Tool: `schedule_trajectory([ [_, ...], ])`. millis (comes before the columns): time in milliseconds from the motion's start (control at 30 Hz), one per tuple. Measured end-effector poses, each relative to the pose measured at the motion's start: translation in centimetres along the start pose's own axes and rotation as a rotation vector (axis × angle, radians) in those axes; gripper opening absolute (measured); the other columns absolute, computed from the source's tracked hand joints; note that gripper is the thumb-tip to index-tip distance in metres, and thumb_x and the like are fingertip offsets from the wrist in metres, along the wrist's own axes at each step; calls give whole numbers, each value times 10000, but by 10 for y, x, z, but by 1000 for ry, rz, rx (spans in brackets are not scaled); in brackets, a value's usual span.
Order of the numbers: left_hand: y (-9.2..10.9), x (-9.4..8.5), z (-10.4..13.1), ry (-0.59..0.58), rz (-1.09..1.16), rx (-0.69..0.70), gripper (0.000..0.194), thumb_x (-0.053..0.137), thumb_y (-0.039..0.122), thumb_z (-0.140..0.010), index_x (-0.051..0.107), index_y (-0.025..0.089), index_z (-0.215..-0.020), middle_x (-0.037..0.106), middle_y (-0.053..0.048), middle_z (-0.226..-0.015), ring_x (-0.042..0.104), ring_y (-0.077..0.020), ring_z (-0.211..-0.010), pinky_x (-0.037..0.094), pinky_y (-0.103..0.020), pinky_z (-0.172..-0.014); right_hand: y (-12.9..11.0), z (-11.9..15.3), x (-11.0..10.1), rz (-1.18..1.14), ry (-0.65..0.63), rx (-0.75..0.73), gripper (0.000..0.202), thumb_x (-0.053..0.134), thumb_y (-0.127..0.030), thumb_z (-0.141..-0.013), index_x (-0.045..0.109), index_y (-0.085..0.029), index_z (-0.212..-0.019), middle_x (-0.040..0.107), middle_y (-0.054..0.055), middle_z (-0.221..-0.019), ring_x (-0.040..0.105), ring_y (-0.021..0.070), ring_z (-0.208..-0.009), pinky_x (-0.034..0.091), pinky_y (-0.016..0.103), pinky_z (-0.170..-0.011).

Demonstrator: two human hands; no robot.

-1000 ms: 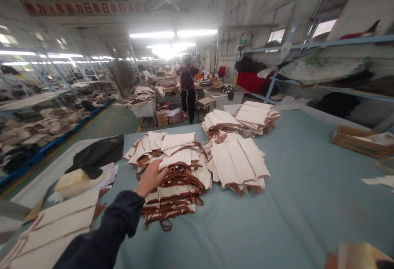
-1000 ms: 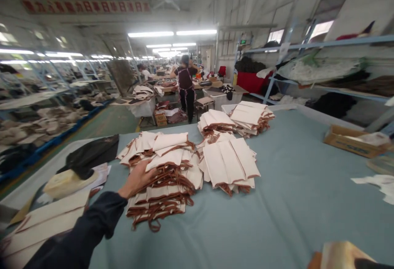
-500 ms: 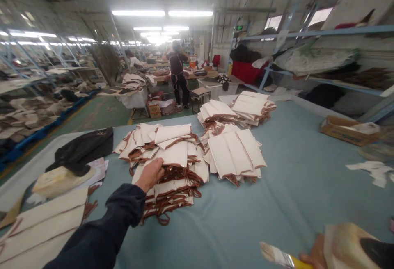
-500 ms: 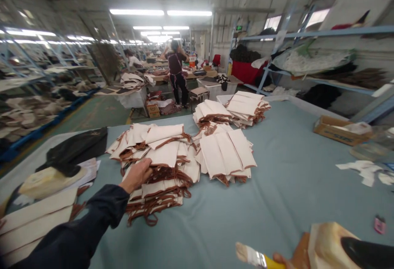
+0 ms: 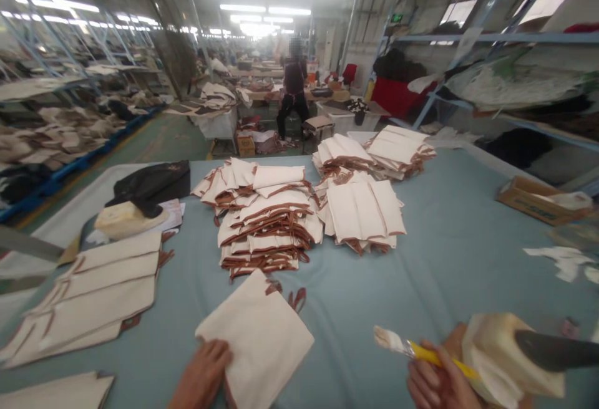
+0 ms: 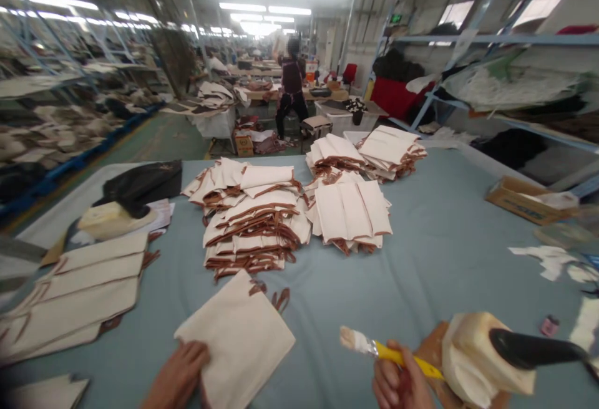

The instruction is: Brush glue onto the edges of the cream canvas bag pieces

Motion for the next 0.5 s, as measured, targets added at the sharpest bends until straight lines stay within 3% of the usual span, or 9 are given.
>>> schedule_trajectory([
  [100, -24, 0, 41, 85, 118, -247, 420, 540, 137, -793, 748, 200, -1153, 727, -175, -1381, 653, -382, -1315, 505, -576, -1154, -1, 21, 17, 25, 12, -38, 416, 950, -523, -680, 692, -239, -843, 370, -104, -573, 330, 60, -437, 297, 184, -392],
  [133, -29, 2, 49, 110, 162, -331, 465, 523, 131, -819, 715, 177, -1240, 687, -184, -1445, 616, -375, -1375, 480, -581, -1187, -1, 27, 21, 36, 13, -36, 402, 940, -514, -696, 688, -238, -843, 365, -104, -576, 324, 60, -442, 297, 182, -394],
  [200, -33, 8, 56, 146, 260, -500, 407, 493, 149, -916, 682, 155, -1276, 731, -177, -1350, 687, -341, -1283, 558, -544, -1113, 2, 34, 22, 58, 19, -17, 401, 937, -508, -692, 684, -234, -839, 349, -106, -571, 309, 59, -441, 290, 182, -391],
  [267, -35, 16, 48, 174, 358, -660, 273, 499, 231, -1034, 693, 149, -1208, 790, -124, -1108, 779, -287, -1019, 653, -477, -920, 6, 36, 19, 84, 14, 1, 393, 929, -505, -699, 688, -234, -850, 351, -105, -570, 310, 62, -441, 292, 186, -391],
  [333, -37, 20, 30, 210, 438, -780, 243, 600, 344, -1073, 701, 141, -1160, 778, -69, -1028, 771, -218, -887, 660, -410, -826, 9, 36, 13, 105, -6, 13, 377, 907, -512, -725, 688, -238, -863, 361, -100, -571, 322, 68, -443, 298, 190, -395],
  [433, -42, 10, -2, 296, 469, -889, 299, 691, 396, -1038, 701, 149, -1206, 751, -72, -1143, 749, -216, -946, 653, -406, -837, 11, 36, 0, 120, -22, -1, 369, 878, -527, -765, 676, -239, -877, 373, -97, -577, 319, 68, -438, 285, 188, -394],
  [500, -36, 1, -21, 342, 460, -895, 335, 701, 386, -1030, 681, 161, -1277, 725, -92, -1241, 737, -244, -1029, 649, -440, -881, 8, 39, -12, 102, 2, -64, 386, 888, -524, -761, 668, -238, -897, 370, -104, -580, 302, 60, -430, 266, 179, -388],
])
Point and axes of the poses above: each hand's wrist, its own z-axis away from the middle knuckle, its own x-axis out of the palm, y = z × x, the point moved 2 cm from there along -z, towards the middle knuckle
